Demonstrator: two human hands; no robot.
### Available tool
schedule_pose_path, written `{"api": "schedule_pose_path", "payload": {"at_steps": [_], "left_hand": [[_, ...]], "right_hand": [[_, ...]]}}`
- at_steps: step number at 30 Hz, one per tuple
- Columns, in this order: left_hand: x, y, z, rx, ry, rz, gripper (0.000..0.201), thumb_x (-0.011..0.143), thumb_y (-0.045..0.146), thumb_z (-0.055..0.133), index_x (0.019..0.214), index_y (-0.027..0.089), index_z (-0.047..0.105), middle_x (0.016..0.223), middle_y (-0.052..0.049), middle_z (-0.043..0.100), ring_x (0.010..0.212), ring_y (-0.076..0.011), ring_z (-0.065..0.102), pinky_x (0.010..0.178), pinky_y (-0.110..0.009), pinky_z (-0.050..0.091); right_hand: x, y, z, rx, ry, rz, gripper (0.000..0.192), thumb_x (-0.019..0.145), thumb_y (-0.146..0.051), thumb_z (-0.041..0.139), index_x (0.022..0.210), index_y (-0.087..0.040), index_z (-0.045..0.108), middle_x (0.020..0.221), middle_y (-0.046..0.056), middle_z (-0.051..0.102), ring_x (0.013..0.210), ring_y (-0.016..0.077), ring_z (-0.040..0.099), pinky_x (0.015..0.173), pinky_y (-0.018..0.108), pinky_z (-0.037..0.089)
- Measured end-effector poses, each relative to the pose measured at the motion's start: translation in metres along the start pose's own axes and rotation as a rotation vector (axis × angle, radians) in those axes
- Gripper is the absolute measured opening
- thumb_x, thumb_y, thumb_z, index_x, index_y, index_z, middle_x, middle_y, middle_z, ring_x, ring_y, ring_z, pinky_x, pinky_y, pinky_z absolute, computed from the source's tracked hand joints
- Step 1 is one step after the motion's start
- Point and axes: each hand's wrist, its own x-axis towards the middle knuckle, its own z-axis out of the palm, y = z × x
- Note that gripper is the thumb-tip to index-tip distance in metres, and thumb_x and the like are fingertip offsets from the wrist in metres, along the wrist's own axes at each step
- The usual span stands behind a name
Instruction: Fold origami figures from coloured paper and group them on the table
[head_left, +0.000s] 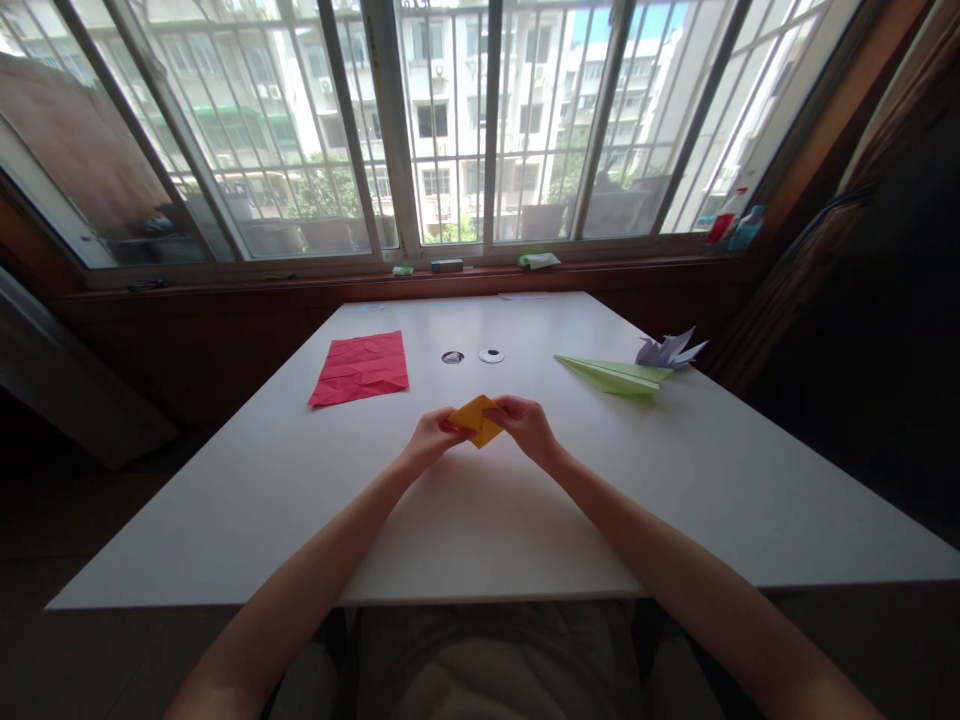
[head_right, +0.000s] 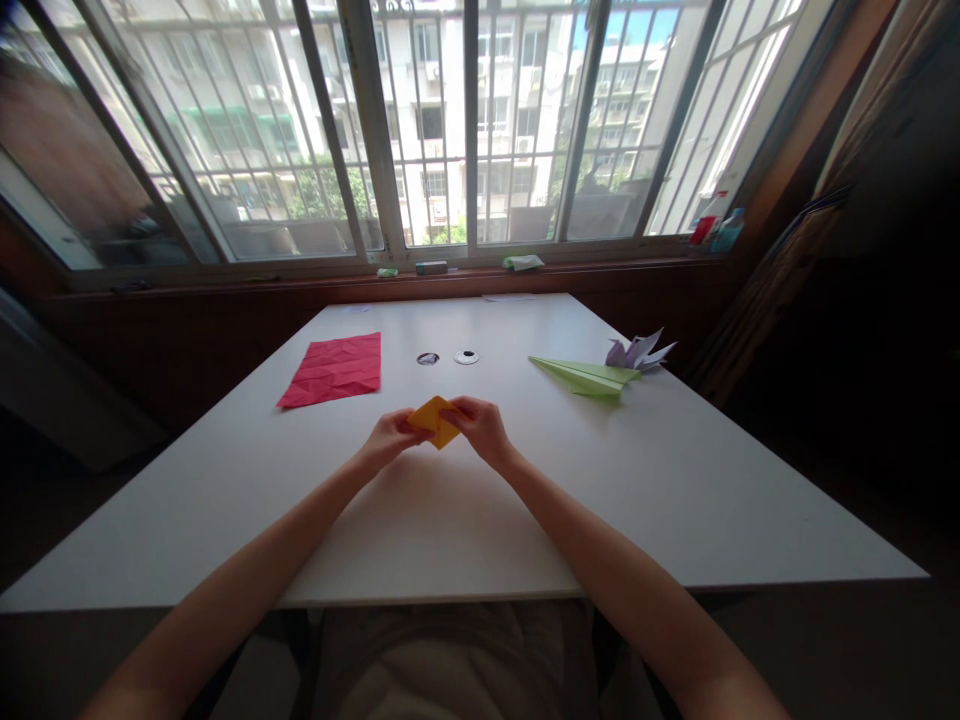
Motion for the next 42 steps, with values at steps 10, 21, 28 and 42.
{"api": "schedule_pose_path", "payload": {"at_steps": [10,21,28,42], "left_hand": [[-0.001,0.005,0.0,-0.036,-0.083,-0.043,0.033,0.062,0.032,0.068,0.085,0.012,0.056,0.074,-0.004,0.061,0.065,-0.0132,0.058,0.054,-0.023,0.045],[-0.002,0.01,0.0,-0.042,-0.007,0.025,0.052,0.062,0.033,0.068,0.109,0.018,0.053,0.094,-0.007,0.062,0.065,-0.0143,0.06,0.056,-0.026,0.048],[-0.003,0.016,-0.004,-0.133,-0.088,-0.005,0.054,0.057,0.027,0.072,0.108,0.017,0.057,0.1,-0.009,0.063,0.087,-0.0212,0.059,0.076,-0.035,0.046],[0.001,0.012,-0.01,-0.119,0.046,-0.024,0.034,0.065,0.04,0.064,0.086,0.013,0.067,0.088,-0.008,0.066,0.085,-0.0206,0.059,0.08,-0.035,0.044]], "right_hand": [[0.002,0.004,-0.002,0.094,0.007,0.031,0.027,0.065,-0.033,0.062,0.087,-0.017,0.062,0.079,0.003,0.065,0.073,0.0177,0.059,0.065,0.03,0.048],[0.001,0.004,-0.001,0.214,-0.059,0.106,0.052,0.058,-0.031,0.069,0.105,-0.022,0.05,0.093,0.003,0.06,0.073,0.0173,0.062,0.058,0.03,0.055],[0.003,-0.003,-0.005,0.266,-0.067,0.175,0.031,0.056,-0.035,0.07,0.078,-0.015,0.061,0.078,0.002,0.061,0.069,0.0162,0.061,0.063,0.033,0.053],[0.003,-0.003,-0.006,0.296,-0.158,0.197,0.039,0.057,-0.034,0.07,0.091,-0.016,0.063,0.086,0.005,0.065,0.076,0.0171,0.06,0.069,0.033,0.05]]}}
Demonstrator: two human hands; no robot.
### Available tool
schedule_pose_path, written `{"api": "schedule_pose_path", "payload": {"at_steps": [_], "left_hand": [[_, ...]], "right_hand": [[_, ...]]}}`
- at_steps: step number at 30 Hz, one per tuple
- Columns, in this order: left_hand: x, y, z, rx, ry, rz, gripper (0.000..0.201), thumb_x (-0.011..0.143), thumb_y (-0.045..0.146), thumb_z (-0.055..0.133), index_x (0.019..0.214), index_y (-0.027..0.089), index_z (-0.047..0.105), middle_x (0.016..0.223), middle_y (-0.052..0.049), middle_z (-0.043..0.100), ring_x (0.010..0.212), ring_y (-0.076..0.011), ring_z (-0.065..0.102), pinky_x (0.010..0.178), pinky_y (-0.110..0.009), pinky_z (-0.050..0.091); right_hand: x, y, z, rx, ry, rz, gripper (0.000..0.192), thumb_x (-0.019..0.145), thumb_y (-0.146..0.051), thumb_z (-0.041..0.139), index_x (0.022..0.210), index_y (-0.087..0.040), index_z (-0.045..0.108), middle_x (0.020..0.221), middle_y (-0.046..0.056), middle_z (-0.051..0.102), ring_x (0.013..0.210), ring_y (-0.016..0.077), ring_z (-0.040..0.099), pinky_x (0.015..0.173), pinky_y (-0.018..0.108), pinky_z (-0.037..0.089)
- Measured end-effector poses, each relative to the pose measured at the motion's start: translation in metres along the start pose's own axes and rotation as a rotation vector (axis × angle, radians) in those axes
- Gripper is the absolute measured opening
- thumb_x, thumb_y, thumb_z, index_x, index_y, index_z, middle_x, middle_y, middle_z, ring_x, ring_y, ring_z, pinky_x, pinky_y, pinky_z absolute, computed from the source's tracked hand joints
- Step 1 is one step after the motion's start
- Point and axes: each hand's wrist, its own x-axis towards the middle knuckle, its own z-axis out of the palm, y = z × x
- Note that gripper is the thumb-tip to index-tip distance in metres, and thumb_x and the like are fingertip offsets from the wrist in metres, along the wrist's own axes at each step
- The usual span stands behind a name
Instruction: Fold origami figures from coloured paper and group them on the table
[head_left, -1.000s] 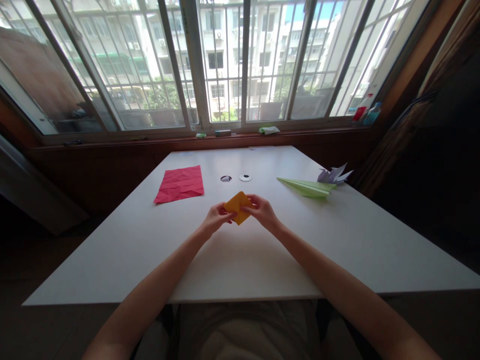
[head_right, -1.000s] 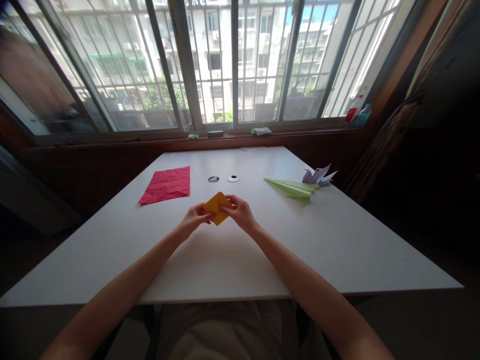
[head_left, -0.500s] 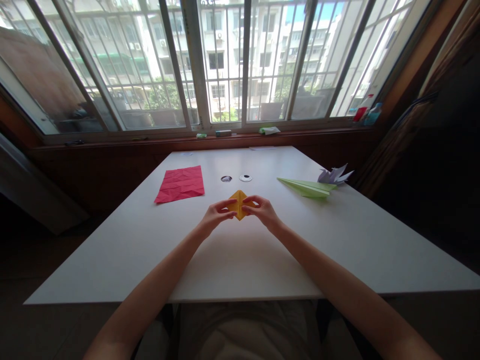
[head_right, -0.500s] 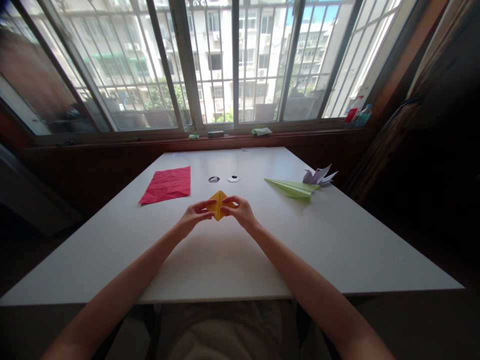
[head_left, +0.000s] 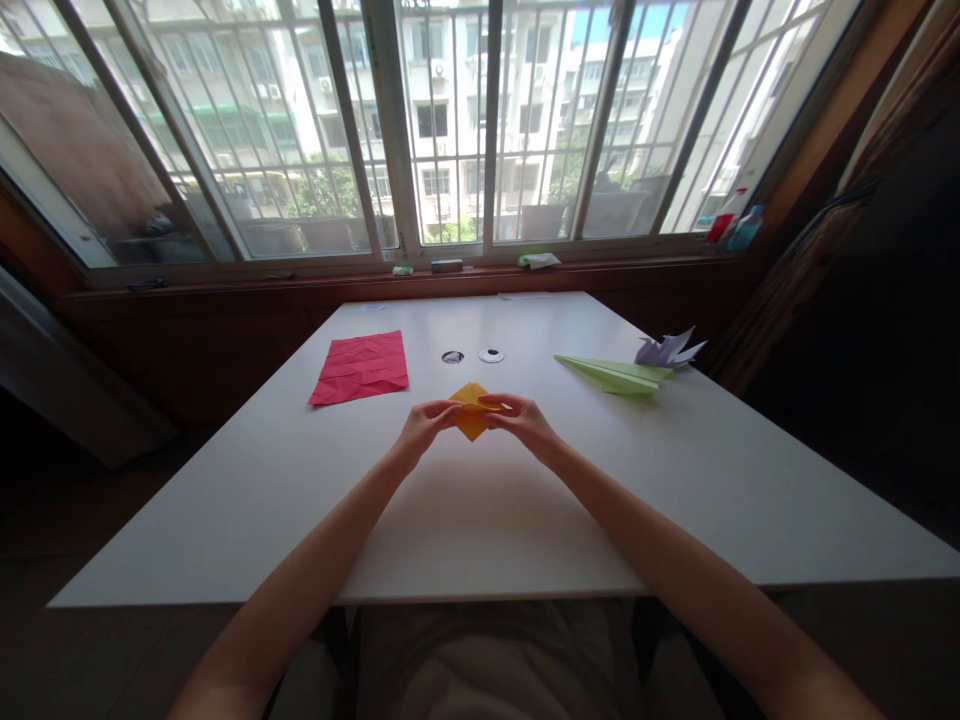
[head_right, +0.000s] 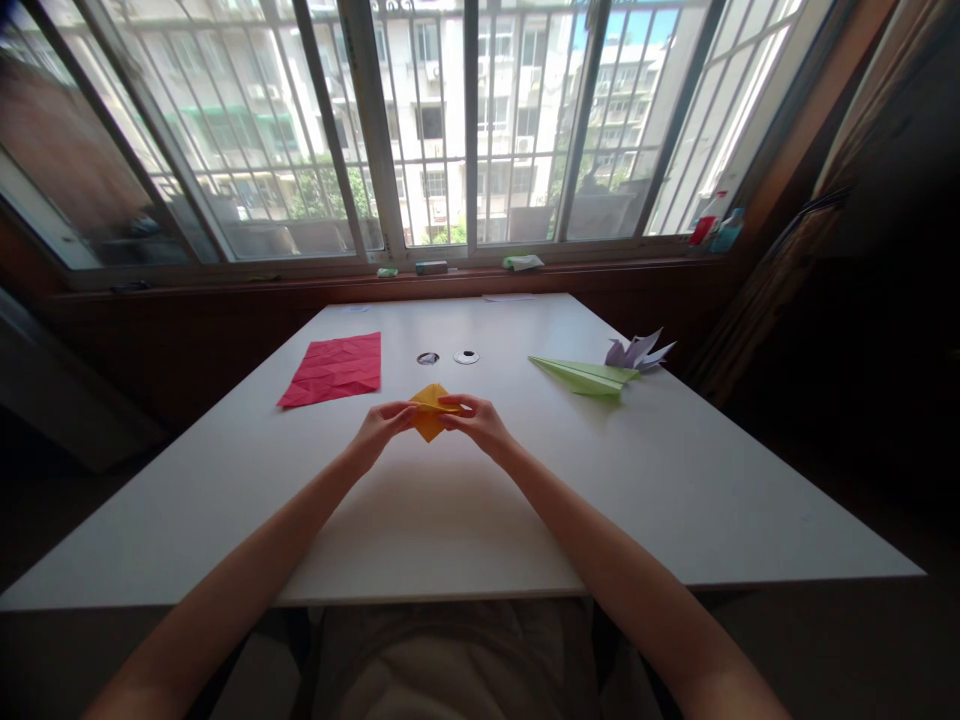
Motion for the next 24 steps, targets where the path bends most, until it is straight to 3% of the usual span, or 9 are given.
{"api": "schedule_pose_path", "payload": {"at_steps": [5,11,14,21,24], "left_hand": [[0.002,-0.004,0.001,0.034,0.133,0.028,0.033,0.063,0.042,0.065,0.078,0.013,0.067,0.083,-0.007,0.067,0.081,-0.0207,0.06,0.076,-0.034,0.045],[0.003,-0.005,0.002,0.023,0.129,0.072,0.049,0.061,0.038,0.068,0.104,0.017,0.06,0.084,-0.005,0.068,0.078,-0.02,0.06,0.072,-0.033,0.047],[0.005,-0.009,0.001,0.047,0.137,0.097,0.041,0.061,0.037,0.067,0.096,0.015,0.064,0.085,-0.006,0.068,0.079,-0.0206,0.06,0.073,-0.033,0.047],[0.006,-0.014,0.002,0.178,0.139,0.2,0.03,0.068,0.036,0.061,0.088,0.014,0.065,0.087,-0.007,0.067,0.082,-0.02,0.06,0.073,-0.033,0.047],[0.003,-0.013,0.004,0.361,0.279,0.336,0.026,0.069,0.033,0.061,0.089,0.016,0.061,0.089,-0.006,0.064,0.084,-0.018,0.058,0.076,-0.033,0.045]], "right_hand": [[0.003,0.009,0.003,-0.029,0.013,-0.017,0.029,0.063,-0.038,0.064,0.079,-0.014,0.064,0.073,0.004,0.064,0.069,0.016,0.06,0.063,0.031,0.05],[0.001,0.01,0.005,0.025,0.033,-0.033,0.03,0.064,-0.036,0.065,0.084,-0.017,0.055,0.075,0.003,0.065,0.071,0.0167,0.061,0.058,0.03,0.051],[0.001,0.01,0.004,0.054,0.038,-0.015,0.034,0.063,-0.034,0.066,0.09,-0.018,0.052,0.077,0.003,0.066,0.072,0.017,0.062,0.059,0.031,0.051],[0.002,0.011,0.006,0.046,0.074,-0.042,0.024,0.061,-0.033,0.066,0.076,-0.016,0.06,0.074,0.002,0.066,0.071,0.0175,0.062,0.064,0.033,0.052],[0.001,0.01,0.006,-0.028,0.178,-0.12,0.022,0.062,-0.032,0.065,0.076,-0.016,0.062,0.074,0.003,0.066,0.072,0.0189,0.062,0.065,0.033,0.052]]}}
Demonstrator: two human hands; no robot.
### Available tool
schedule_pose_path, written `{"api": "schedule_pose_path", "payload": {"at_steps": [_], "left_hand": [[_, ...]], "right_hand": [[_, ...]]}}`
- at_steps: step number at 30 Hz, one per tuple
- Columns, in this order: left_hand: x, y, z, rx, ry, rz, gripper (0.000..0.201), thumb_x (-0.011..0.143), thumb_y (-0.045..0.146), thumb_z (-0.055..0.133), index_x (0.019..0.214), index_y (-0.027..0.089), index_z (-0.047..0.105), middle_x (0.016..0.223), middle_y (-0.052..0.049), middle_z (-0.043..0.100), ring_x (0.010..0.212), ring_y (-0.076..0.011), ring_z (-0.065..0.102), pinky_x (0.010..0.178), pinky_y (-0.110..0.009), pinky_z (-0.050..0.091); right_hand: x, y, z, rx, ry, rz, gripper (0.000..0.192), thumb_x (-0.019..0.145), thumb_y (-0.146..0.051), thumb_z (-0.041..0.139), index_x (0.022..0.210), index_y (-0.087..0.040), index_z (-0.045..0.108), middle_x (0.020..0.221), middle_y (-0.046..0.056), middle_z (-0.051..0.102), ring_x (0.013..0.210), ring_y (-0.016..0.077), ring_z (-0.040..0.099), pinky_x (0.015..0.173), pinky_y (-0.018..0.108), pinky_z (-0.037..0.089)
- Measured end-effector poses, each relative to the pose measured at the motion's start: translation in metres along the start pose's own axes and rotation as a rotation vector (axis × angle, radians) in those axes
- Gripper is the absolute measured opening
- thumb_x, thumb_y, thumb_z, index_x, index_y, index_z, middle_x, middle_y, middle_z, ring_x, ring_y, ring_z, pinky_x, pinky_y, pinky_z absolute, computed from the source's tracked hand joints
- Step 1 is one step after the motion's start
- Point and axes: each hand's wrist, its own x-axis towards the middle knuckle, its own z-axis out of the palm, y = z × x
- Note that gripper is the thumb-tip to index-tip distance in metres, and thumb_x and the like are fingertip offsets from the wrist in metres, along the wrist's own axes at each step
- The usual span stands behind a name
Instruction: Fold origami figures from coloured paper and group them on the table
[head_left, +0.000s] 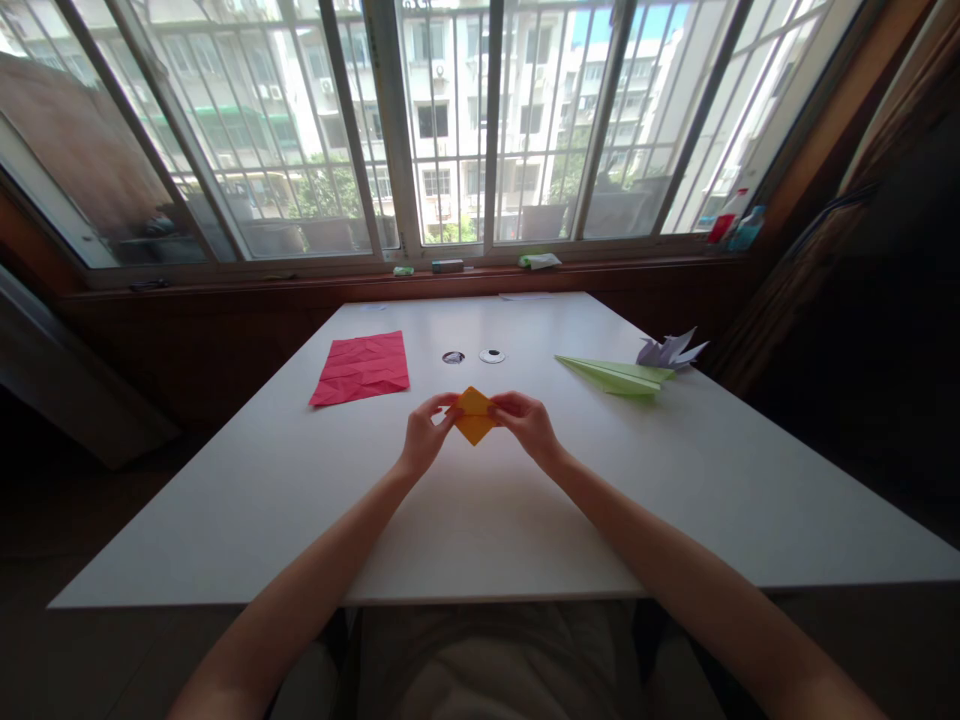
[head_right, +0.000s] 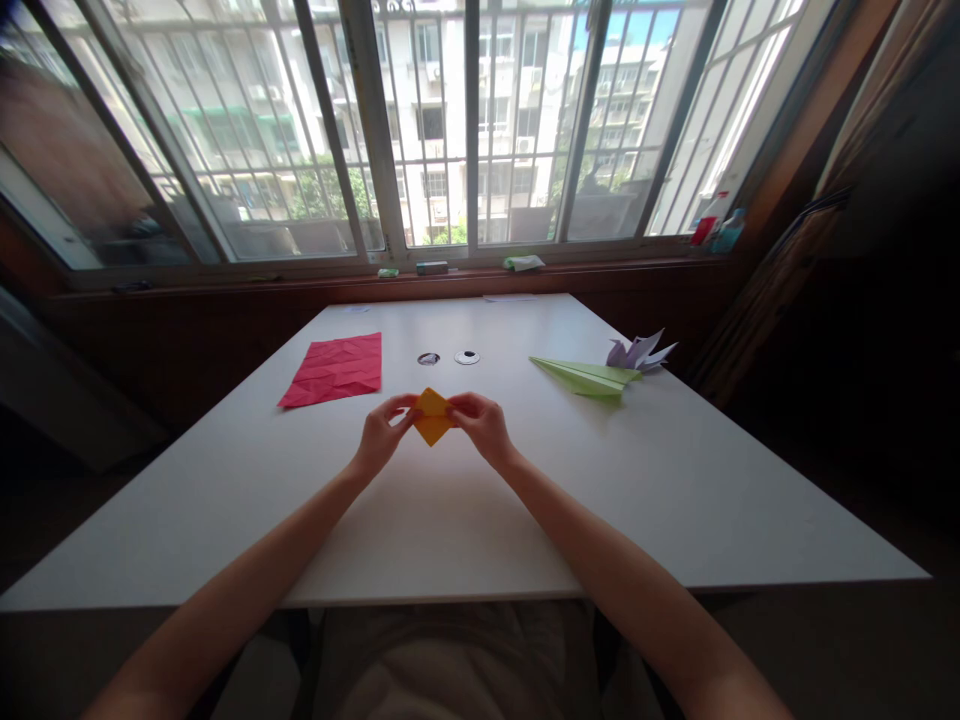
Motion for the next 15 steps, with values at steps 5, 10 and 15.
{"api": "schedule_pose_path", "payload": {"at_steps": [5,10,15], "left_hand": [[-0.005,0.003,0.003,0.132,0.031,0.071,0.02,0.068,0.032,0.062,0.079,0.016,0.056,0.083,-0.004,0.058,0.075,-0.0146,0.056,0.066,-0.028,0.046],[-0.009,0.007,0.013,-0.224,-0.228,-0.049,0.033,0.076,0.035,0.054,0.102,0.017,0.048,0.1,-0.007,0.057,0.093,-0.0176,0.055,0.074,-0.029,0.047],[-0.004,0.007,0.014,-0.407,-0.197,-0.194,0.03,0.077,0.037,0.051,0.097,0.015,0.049,0.093,-0.006,0.056,0.086,-0.0166,0.056,0.072,-0.03,0.048]], "right_hand": [[-0.006,-0.004,-0.001,-0.266,0.16,-0.198,0.019,0.071,-0.031,0.058,0.082,-0.017,0.064,0.08,0.004,0.067,0.075,0.0189,0.063,0.072,0.033,0.052],[-0.012,-0.011,0.002,-0.496,-0.008,-0.483,0.02,0.076,-0.026,0.054,0.093,-0.022,0.063,0.097,0.004,0.065,0.09,0.0188,0.06,0.079,0.034,0.05],[-0.012,-0.01,0.004,-0.598,-0.159,-0.648,0.023,0.076,-0.02,0.055,0.099,-0.023,0.061,0.102,0.004,0.063,0.099,0.0179,0.055,0.088,0.036,0.044]]}}
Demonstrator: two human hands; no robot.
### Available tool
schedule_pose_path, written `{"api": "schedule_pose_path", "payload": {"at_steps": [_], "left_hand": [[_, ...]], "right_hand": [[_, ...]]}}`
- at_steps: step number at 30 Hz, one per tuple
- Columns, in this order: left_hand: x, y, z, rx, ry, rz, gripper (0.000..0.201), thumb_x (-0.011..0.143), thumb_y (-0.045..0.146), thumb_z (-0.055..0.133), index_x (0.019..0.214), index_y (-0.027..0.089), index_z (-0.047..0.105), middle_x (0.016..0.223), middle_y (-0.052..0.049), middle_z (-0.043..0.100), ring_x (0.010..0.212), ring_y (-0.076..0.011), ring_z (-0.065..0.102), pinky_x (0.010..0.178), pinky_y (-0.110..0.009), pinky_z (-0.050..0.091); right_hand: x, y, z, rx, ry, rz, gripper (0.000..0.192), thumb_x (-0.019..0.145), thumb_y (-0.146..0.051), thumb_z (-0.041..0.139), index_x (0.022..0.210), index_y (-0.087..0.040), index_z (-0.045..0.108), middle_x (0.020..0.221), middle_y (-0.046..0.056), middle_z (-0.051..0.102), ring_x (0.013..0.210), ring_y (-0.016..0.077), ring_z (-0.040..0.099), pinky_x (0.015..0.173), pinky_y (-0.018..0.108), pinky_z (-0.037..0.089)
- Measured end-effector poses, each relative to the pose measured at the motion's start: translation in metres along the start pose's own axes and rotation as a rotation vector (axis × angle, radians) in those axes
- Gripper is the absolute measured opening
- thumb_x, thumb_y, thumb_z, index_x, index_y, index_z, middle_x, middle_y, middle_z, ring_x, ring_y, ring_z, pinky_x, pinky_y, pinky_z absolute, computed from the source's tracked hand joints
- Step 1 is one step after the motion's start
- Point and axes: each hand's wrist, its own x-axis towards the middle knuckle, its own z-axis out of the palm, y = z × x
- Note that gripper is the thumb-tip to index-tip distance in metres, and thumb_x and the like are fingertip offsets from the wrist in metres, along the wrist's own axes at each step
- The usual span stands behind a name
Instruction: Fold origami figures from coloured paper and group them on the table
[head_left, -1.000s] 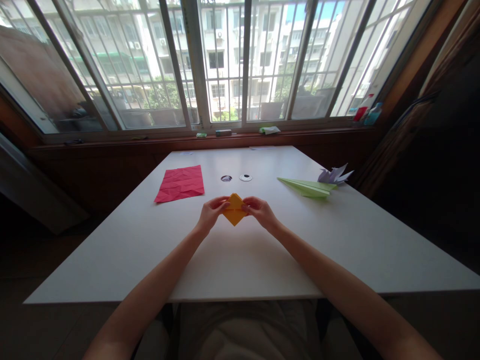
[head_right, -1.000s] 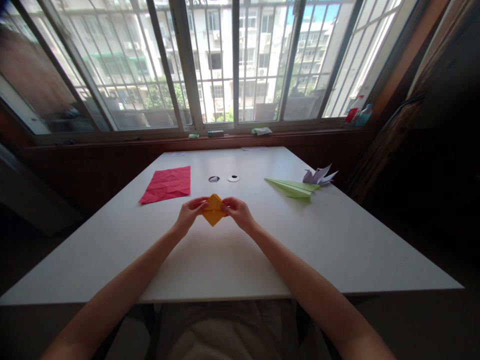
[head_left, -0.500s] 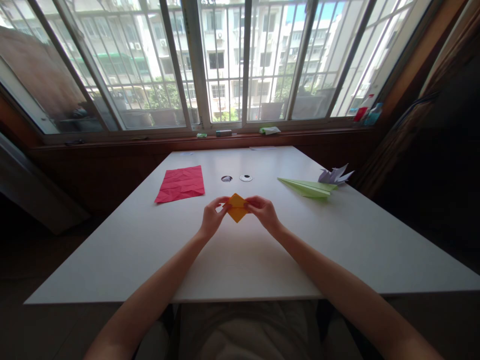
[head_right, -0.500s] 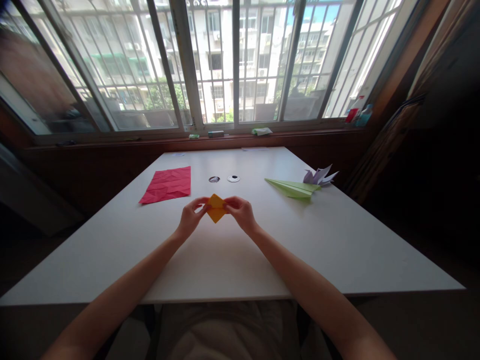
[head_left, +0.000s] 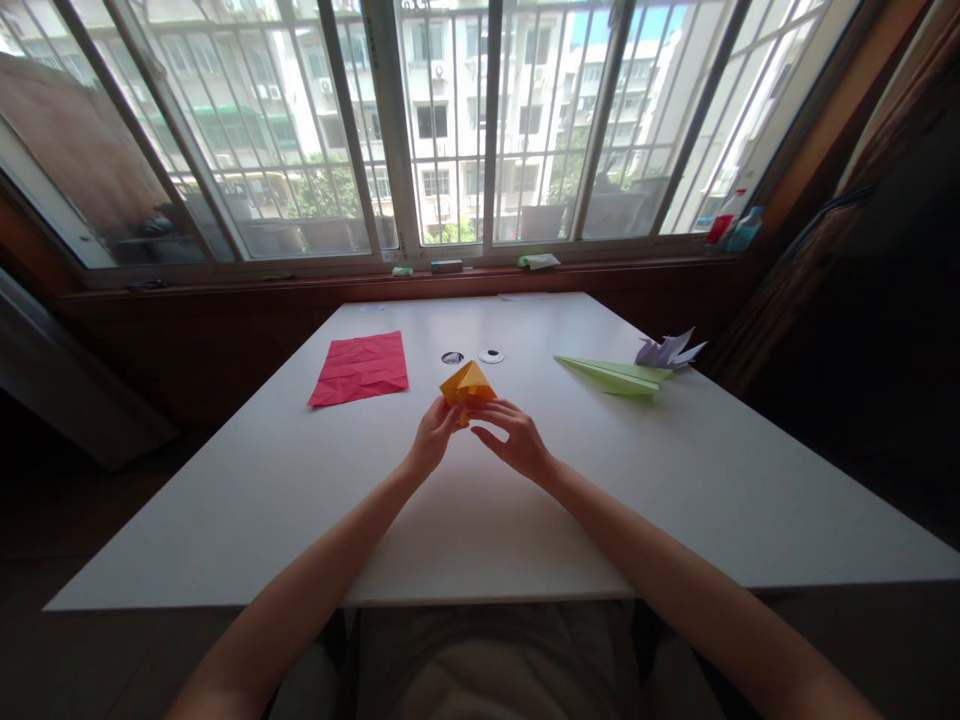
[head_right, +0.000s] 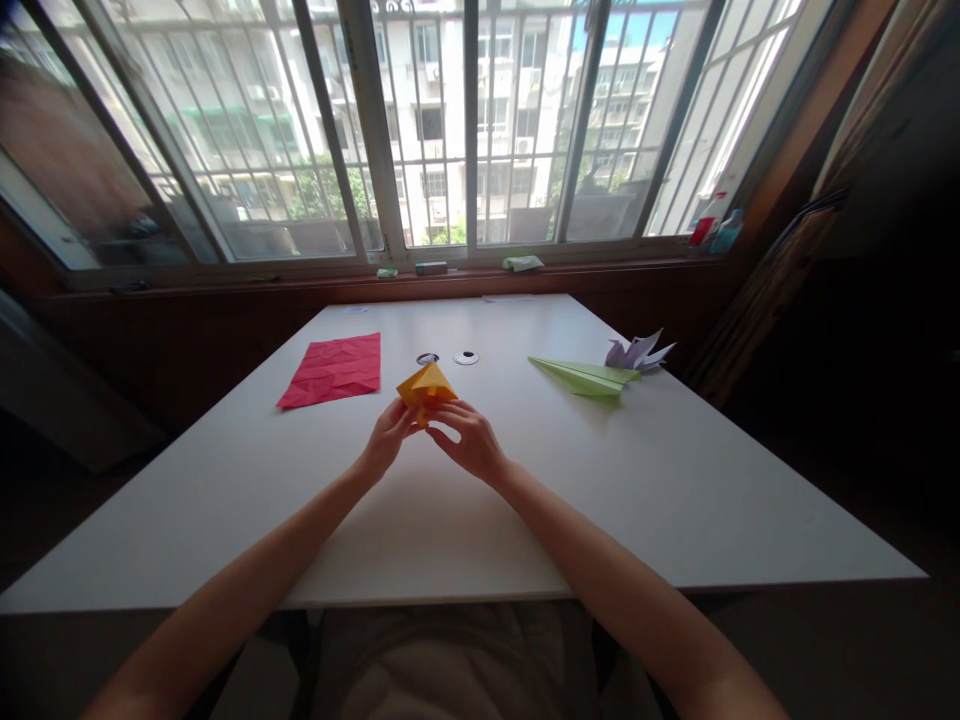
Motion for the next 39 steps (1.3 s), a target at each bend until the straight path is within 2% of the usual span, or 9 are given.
{"api": "schedule_pose_path", "payload": {"at_steps": [3,9,12,14,19,24,28,33,39], "left_hand": [[0.003,-0.001,-0.006,-0.014,0.062,-0.048,0.026,0.076,0.036,0.049,0.089,0.014,0.05,0.084,-0.004,0.056,0.077,-0.0147,0.057,0.062,-0.027,0.049],[0.009,-0.006,-0.017,0.174,0.148,-0.003,0.019,0.075,0.029,0.046,0.081,0.014,0.054,0.069,-0.001,0.053,0.054,-0.0085,0.047,0.044,-0.018,0.036],[0.008,-0.005,-0.019,0.266,0.109,-0.008,0.024,0.075,0.028,0.045,0.089,0.014,0.058,0.067,-0.001,0.055,0.051,-0.0079,0.043,0.042,-0.018,0.031],[0.007,-0.003,-0.019,0.289,0.078,-0.017,0.029,0.075,0.029,0.045,0.096,0.014,0.059,0.07,-0.002,0.057,0.052,-0.0082,0.042,0.043,-0.019,0.031],[0.002,0.004,-0.016,0.264,-0.016,0.01,0.041,0.077,0.032,0.047,0.116,0.019,0.048,0.061,0.003,0.053,0.051,-0.0077,0.041,0.047,-0.019,0.034],[-0.001,0.013,-0.013,0.222,-0.147,0.036,0.027,0.076,0.034,0.05,0.094,0.017,0.061,0.087,-0.005,0.06,0.072,-0.0125,0.053,0.057,-0.022,0.043],[-0.003,0.017,-0.012,0.21,-0.229,0.048,0.038,0.066,0.032,0.064,0.101,0.018,0.059,0.103,-0.008,0.059,0.084,-0.0173,0.056,0.069,-0.027,0.047],[0.0,0.009,-0.016,0.252,-0.116,0.087,0.033,0.069,0.036,0.061,0.095,0.016,0.062,0.091,-0.007,0.064,0.079,-0.0172,0.059,0.07,-0.029,0.046],[0.007,-0.001,-0.022,0.296,0.115,0.151,0.031,0.072,0.042,0.055,0.081,0.014,0.066,0.079,-0.004,0.066,0.069,-0.0148,0.058,0.065,-0.028,0.047]], "right_hand": [[0.0,-0.001,-0.001,0.013,0.029,0.026,0.021,0.077,-0.017,0.052,0.095,-0.022,0.062,0.098,0.005,0.064,0.093,0.0168,0.057,0.084,0.035,0.046],[0.003,-0.004,-0.006,0.043,0.184,0.225,0.011,0.078,-0.023,0.05,0.078,-0.02,0.061,0.081,0.005,0.059,0.071,0.0139,0.056,0.057,0.027,0.048],[0.005,0.002,-0.009,0.072,0.261,0.303,0.008,0.075,-0.026,0.054,0.077,-0.02,0.059,0.097,0.006,0.055,0.09,0.0173,0.054,0.071,0.031,0.049],[0.006,0.008,-0.009,0.18,0.225,0.37,0.01,0.073,-0.028,0.056,0.077,-0.019,0.058,0.106,0.007,0.052,0.099,0.0192,0.051,0.08,0.034,0.046],[0.005,0.022,-0.004,0.573,0.044,0.645,0.021,0.064,-0.032,0.063,0.074,-0.017,0.054,0.082,0.004,0.059,0.07,0.0165,0.06,0.061,0.032,0.05],[0.006,0.022,-0.005,0.614,0.144,0.689,0.011,0.058,-0.024,0.065,0.062,-0.015,0.06,0.074,0.002,0.061,0.068,0.015,0.059,0.063,0.029,0.049],[0.006,0.021,-0.009,0.565,0.155,0.759,0.014,0.06,-0.024,0.064,0.072,-0.016,0.065,0.073,0.003,0.064,0.07,0.0173,0.061,0.065,0.031,0.049],[0.007,0.02,-0.01,0.564,0.111,0.728,0.022,0.062,-0.031,0.066,0.077,-0.015,0.066,0.077,0.005,0.065,0.07,0.0174,0.061,0.062,0.03,0.05],[0.009,0.008,-0.011,0.652,-0.016,0.651,0.029,0.064,-0.038,0.065,0.078,-0.014,0.066,0.092,0.008,0.06,0.065,0.0133,0.061,0.062,0.029,0.049]]}}
